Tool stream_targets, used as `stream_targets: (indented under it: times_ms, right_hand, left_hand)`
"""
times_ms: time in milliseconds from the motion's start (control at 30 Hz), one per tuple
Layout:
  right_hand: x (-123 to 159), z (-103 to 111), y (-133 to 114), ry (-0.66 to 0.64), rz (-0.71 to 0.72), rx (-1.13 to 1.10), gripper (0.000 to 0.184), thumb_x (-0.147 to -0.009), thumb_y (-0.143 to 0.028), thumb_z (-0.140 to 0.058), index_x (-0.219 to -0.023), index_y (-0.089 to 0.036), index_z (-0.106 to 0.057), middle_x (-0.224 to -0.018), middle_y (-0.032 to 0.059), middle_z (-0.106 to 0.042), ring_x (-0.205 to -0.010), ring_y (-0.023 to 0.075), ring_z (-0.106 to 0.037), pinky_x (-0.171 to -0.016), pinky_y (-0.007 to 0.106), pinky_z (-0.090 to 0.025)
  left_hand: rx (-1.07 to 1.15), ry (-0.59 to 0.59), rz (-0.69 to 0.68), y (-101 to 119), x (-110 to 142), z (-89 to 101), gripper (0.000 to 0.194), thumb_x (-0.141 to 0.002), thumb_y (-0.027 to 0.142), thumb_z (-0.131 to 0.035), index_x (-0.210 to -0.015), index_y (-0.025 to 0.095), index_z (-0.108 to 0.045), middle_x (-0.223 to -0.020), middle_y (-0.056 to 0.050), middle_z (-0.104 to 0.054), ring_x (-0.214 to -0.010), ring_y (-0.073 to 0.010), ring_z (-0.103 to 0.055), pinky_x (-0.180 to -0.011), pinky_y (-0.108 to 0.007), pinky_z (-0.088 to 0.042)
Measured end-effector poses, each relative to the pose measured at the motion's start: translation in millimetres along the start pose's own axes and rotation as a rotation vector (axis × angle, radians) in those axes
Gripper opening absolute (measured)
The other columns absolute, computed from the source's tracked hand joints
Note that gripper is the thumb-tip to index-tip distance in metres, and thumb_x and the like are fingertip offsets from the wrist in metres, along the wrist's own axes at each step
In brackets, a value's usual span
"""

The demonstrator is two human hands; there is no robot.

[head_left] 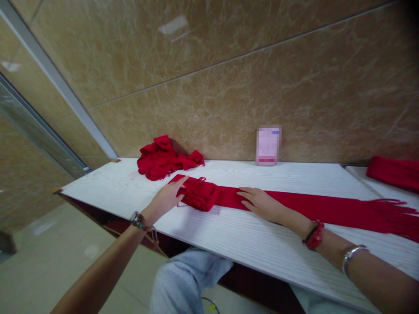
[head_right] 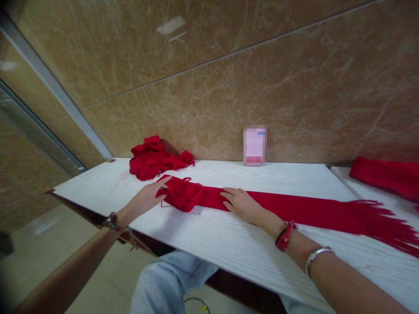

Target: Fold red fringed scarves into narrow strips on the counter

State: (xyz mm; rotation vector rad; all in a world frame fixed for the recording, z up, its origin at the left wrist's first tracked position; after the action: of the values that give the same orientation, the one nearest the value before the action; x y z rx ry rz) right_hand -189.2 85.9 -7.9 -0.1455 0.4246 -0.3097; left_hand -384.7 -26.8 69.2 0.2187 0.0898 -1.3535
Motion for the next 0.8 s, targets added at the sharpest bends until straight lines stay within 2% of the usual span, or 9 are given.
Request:
stream_targets:
  times_ms: [100,300,433,533,600,667,733,800]
  right_hand:
    - [0.0,0.7,0.0,0.005,0.002,-0.004,0.036,-0.088,-0.024,-0.04,-0.117,-0.012,-0.059,-0.124,0.0157,-0.056,-0.115,0.0255,-0.05,-0.096,0.044,-0.042]
    - [-0.5,-1.1,0.9,0.004,0.019,-0.003,0.038,-0.089,-0.026,-0.038,-0.119,-0.011,-0.057,-0.125,0.0158,-0.054,-0.115,0.0247,-0.05,-0.097,0.043,-0.041]
    - [0.3,0.3,1.3,0.026,0.017,-0.02,0.037,-0.089,-0.026,-0.038,-0.118,-0.012,-0.058,-0.125,0.0155,-0.055,-0.115,0.025,-0.051,-0.097,0.044,-0.041]
    - [1.0,0.6,1.4,0.034,0.013,-0.043,0.037,-0.088,-0.026,-0.04,-0.117,-0.013,-0.058,-0.124,0.0155,-0.055,-0.115,0.0257,-0.051,-0.097,0.045,-0.04]
    - [0.4,2.4,3.3,0.051,-0.002,-0.101,0.036,-0.086,-0.026,-0.042,-0.117,-0.015,-0.058,-0.124,0.0142,-0.056,-0.115,0.0252,-0.051,-0.098,0.045,-0.039]
    - [-1.5,7.6,8.7,0.094,-0.05,-0.217,0.037,-0.085,-0.027,-0.044,-0.117,-0.016,-0.057,-0.123,0.0126,-0.057,-0.113,0.024,-0.052,-0.099,0.044,-0.039]
    - [-3.2,15.2,19.7,0.159,-0.157,-0.383,0.036,-0.083,-0.03,-0.046,-0.114,-0.018,-0.059,-0.119,0.0111,-0.06,-0.11,0.0233,-0.055,-0.099,0.043,-0.039]
    - [-1.6,21.2,34.5,0.231,-0.324,-0.608,0.033,-0.083,-0.035,-0.045,-0.106,-0.019,-0.062,-0.113,0.0092,-0.064,-0.107,0.0229,-0.057,-0.099,0.043,-0.039]
  left_hand:
    - [-0.019,0.029,0.009,-0.3,-4.7,1.8,0.059,-0.075,0.011,-0.049,-0.133,0.017,-0.04,-0.105,-0.008,-0.066,-0.094,-0.0219,-0.063,-0.084,-0.032,-0.047]
    - [0.245,0.281,0.066,-16.1,-19.3,35.3,0.053,-0.073,0.016,-0.052,-0.126,0.016,-0.048,-0.093,-0.005,-0.068,-0.086,-0.0185,-0.064,-0.082,-0.03,-0.049]
    - [0.437,0.326,0.111,-26.2,-26.5,49.0,0.057,-0.069,0.019,-0.055,-0.125,0.011,-0.048,-0.09,-0.007,-0.067,-0.083,-0.019,-0.064,-0.079,-0.031,-0.05]
    - [0.561,0.327,0.153,-28.1,-30.0,54.3,0.058,-0.067,0.02,-0.058,-0.124,0.013,-0.049,-0.089,-0.006,-0.066,-0.082,-0.0193,-0.064,-0.076,-0.032,-0.051]
    - [0.634,0.321,0.15,-19.5,-31.9,58.1,0.058,-0.067,0.02,-0.059,-0.123,0.014,-0.049,-0.089,-0.005,-0.066,-0.082,-0.0192,-0.064,-0.075,-0.032,-0.051]
    - [0.698,0.311,0.112,0.2,-33.6,61.7,0.057,-0.067,0.017,-0.059,-0.124,0.013,-0.048,-0.089,-0.005,-0.066,-0.081,-0.0183,-0.064,-0.075,-0.031,-0.051]
    - [0.738,0.293,0.044,30.2,-35.2,62.3,0.057,-0.069,0.015,-0.059,-0.124,0.013,-0.047,-0.09,-0.005,-0.067,-0.081,-0.017,-0.064,-0.076,-0.03,-0.051]
    - [0.72,0.277,-0.041,66.1,-36.5,58.0,0.054,-0.07,0.012,-0.059,-0.123,0.014,-0.048,-0.09,-0.005,-0.067,-0.082,-0.0164,-0.064,-0.077,-0.029,-0.051]
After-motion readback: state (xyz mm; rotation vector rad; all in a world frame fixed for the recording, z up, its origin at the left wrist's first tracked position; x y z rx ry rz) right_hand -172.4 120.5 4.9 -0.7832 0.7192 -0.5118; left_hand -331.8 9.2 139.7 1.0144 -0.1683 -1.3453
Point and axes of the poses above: each hand's wrist, its own x-axis away from the middle knuckle, its own z-axis out of the back of the hand, y = z × x, the point moved 10 cm from there along -x, towards the middle knuckle
